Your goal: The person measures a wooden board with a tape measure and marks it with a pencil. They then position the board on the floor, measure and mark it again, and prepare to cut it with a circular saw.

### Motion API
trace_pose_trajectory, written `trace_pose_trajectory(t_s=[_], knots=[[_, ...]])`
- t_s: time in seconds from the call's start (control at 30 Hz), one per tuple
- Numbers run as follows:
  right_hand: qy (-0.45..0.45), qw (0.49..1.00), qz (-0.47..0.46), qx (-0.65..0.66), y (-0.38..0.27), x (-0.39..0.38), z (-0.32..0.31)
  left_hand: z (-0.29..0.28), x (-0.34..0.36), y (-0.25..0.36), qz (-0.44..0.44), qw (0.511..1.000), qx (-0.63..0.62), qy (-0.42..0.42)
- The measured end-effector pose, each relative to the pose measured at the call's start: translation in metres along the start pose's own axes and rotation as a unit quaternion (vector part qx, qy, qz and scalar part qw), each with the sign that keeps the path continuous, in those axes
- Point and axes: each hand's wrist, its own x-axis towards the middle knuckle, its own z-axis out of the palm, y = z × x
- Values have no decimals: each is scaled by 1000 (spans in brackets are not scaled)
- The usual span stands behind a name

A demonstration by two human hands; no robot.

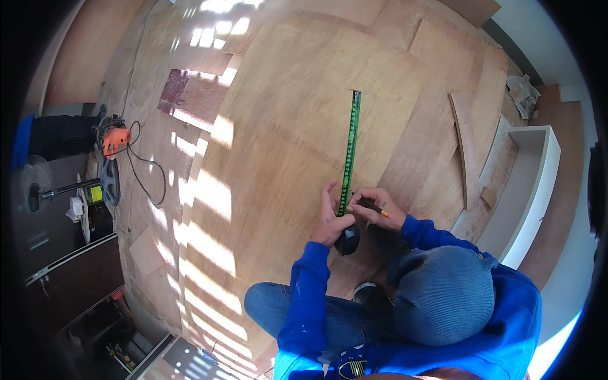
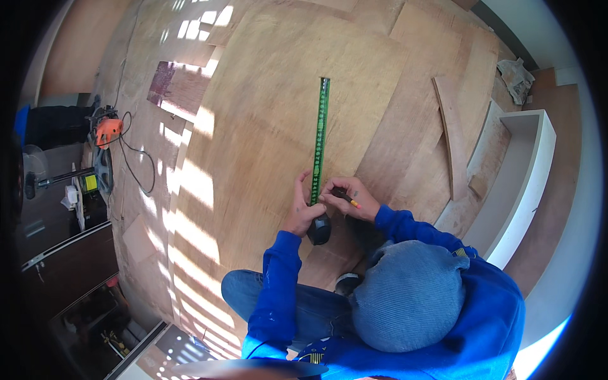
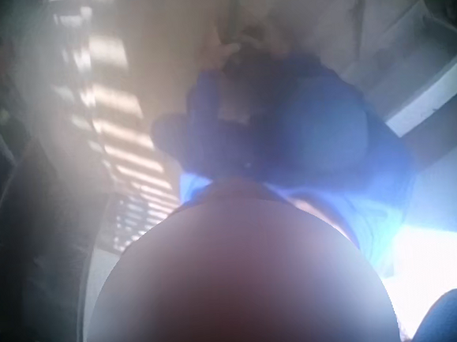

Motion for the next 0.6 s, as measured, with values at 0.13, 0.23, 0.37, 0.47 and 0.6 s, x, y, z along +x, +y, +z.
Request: trace_pose_trajectory(t_s=[0.13,0.23,0.37,0.47,0.6], knots=[[63,997,23,-49,1,5,-22,-15,0,5,50,993,74,77],[173,983,-30,-61,-1,12,-45,-34,-4,21,59,977,164,126],[276,818,-268,-427,-25,15,-75,-45,-5,41,47,977,94,187],[91,951,-114,-273,-38,-15,-59,-23,8,47,1,971,-30,236],[-1,967,-81,-241,-29,-24,-18,30,34,50,29,982,-13,184]])
